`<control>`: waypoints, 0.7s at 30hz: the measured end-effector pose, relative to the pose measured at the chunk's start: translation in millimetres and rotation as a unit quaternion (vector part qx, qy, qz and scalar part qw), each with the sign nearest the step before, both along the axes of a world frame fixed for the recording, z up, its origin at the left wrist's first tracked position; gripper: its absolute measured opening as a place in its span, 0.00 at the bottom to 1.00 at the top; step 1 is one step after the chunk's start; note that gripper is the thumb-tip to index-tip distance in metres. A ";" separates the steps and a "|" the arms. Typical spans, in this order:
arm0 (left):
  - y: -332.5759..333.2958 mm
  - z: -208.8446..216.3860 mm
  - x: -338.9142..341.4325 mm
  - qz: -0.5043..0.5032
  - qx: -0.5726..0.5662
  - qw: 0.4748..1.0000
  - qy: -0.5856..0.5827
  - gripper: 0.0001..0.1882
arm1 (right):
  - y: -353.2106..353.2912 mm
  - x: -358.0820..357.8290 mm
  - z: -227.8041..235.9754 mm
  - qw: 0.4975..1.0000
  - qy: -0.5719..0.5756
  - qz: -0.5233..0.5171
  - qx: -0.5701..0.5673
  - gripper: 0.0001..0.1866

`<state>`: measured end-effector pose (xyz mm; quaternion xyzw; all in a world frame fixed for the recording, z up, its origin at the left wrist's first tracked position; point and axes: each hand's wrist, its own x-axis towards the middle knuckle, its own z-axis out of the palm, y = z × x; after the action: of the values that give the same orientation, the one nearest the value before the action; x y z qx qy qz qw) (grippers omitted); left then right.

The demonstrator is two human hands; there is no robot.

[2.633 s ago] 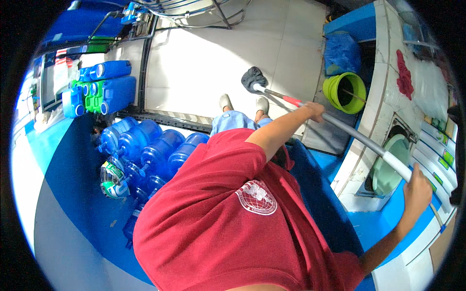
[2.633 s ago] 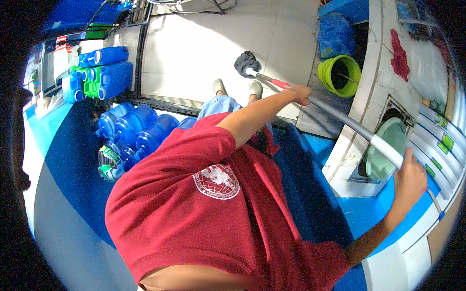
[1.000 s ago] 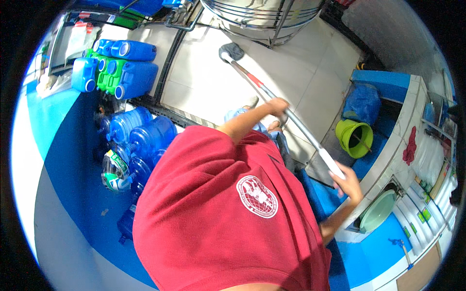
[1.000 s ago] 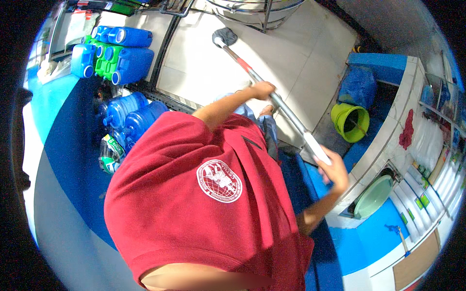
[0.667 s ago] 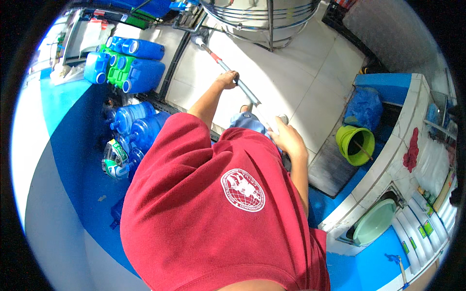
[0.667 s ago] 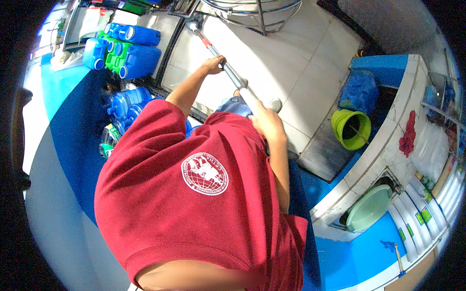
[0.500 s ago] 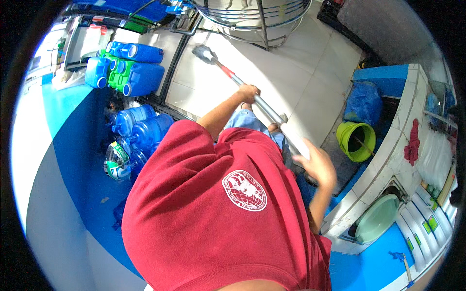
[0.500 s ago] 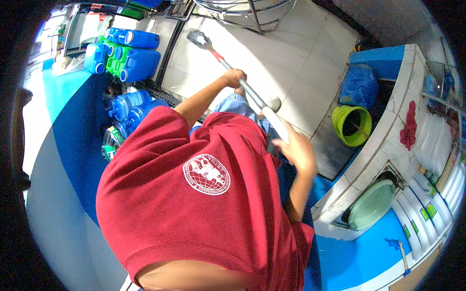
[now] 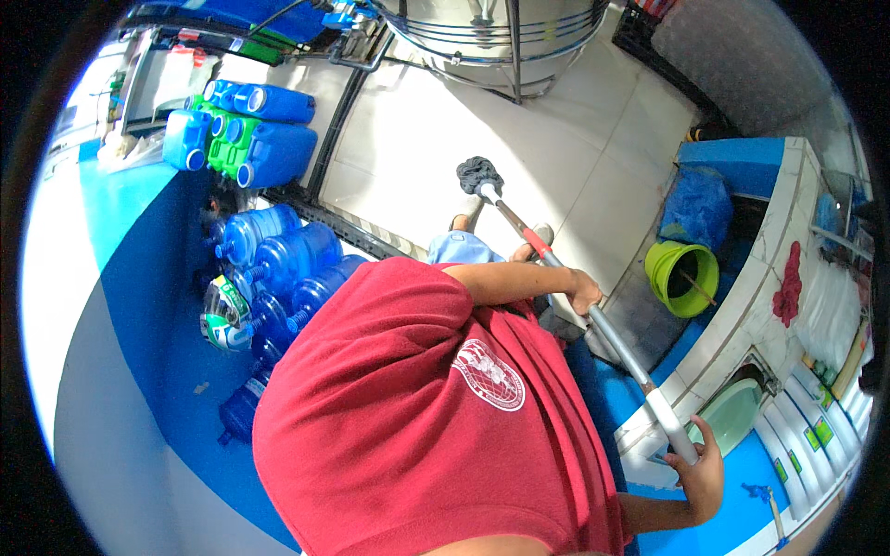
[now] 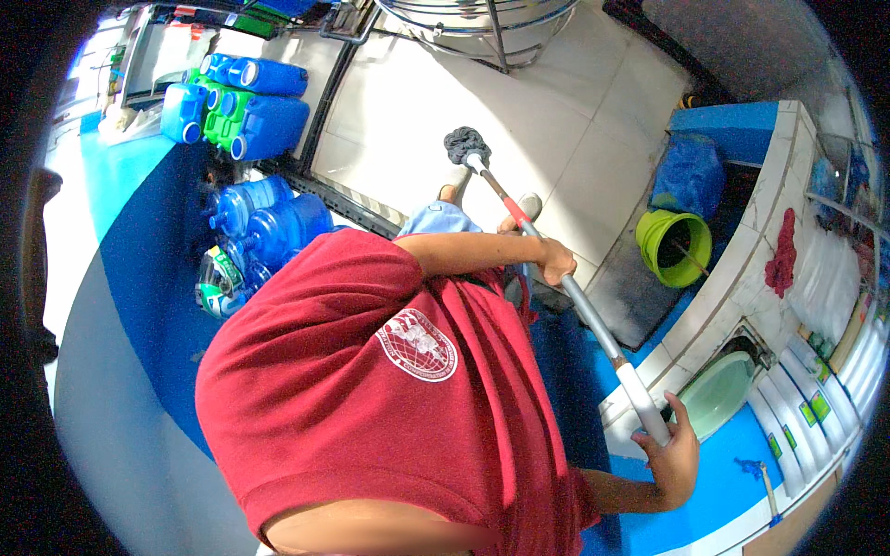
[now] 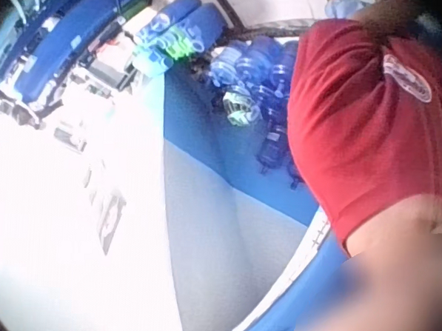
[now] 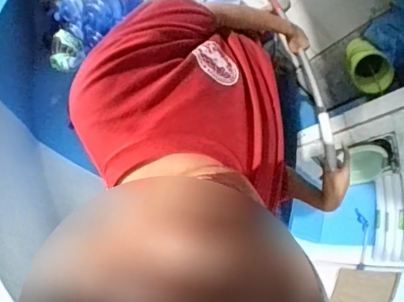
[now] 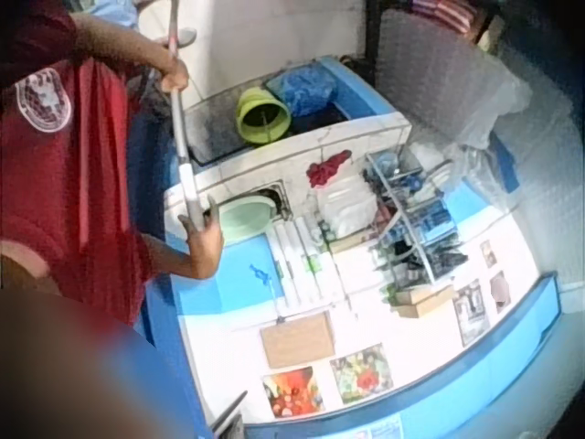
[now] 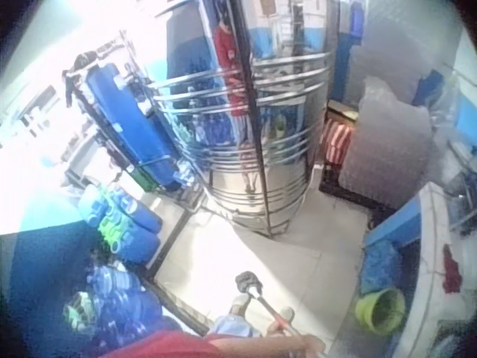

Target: The person mops a tiled floor using a long-handled mop with a dark head. They repeatedly push and pull the mop across the floor, moving around a metal rack and past stacked water bottles and a washing machine.

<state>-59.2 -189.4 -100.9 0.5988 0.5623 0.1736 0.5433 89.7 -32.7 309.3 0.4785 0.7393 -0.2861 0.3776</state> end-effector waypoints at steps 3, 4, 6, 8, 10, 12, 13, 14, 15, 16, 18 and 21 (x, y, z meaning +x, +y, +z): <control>-23.7 -16.3 -21.0 0.015 -0.003 1.000 0.011 0.09 | -20.9 -11.9 -18.2 0.999 0.031 -0.001 -0.004 0.43; -32.8 -24.5 -34.4 0.018 -0.025 1.000 0.003 0.11 | -30.3 -18.6 -24.5 0.999 0.037 -0.001 -0.004 0.42; -65.4 -41.5 -58.9 0.101 0.018 0.995 0.015 0.13 | -44.2 -44.2 -40.7 0.997 0.059 0.011 -0.047 0.40; -100.4 -56.4 -99.7 0.148 0.062 0.983 0.087 0.12 | -61.2 -83.6 -61.8 0.992 0.082 0.046 -0.084 0.37; -142.6 -66.8 -144.9 0.197 0.031 0.969 0.148 0.11 | -84.2 -128.5 -85.6 0.986 0.093 0.079 -0.110 0.34; -195.8 -77.0 -192.8 0.240 0.000 0.941 0.239 0.11 | -120.3 -169.6 -113.4 0.981 0.108 0.113 -0.117 0.30; -222.4 -82.4 -212.6 0.270 -0.015 0.920 0.283 0.12 | -140.0 -186.1 -126.8 0.974 0.121 0.145 -0.121 0.28; -249.4 -87.2 -234.1 0.268 -0.085 0.911 0.301 0.14 | -167.6 -201.4 -143.0 0.965 0.154 0.172 -0.126 0.27; -278.1 -90.9 -250.6 0.299 -0.131 0.889 0.321 0.15 | -191.8 -214.8 -153.9 0.965 0.150 0.184 -0.115 0.26; -305.7 -93.4 -262.9 0.352 -0.167 0.867 0.310 0.18 | -212.3 -226.4 -160.0 0.955 0.163 0.212 -0.130 0.27; -347.2 -94.8 -282.1 0.415 -0.208 0.833 0.300 0.26 | -253.4 -247.1 -171.3 0.950 0.153 0.225 -0.155 0.29; -377.2 -87.9 -288.8 0.413 -0.186 0.832 0.319 0.28 | -282.0 -256.5 -163.4 0.949 0.133 0.247 -0.144 0.30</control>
<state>-347.9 -566.6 -188.8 0.2206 0.9211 0.0730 0.3124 -166.8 -314.7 146.0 0.1789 0.8289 -0.3479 0.3999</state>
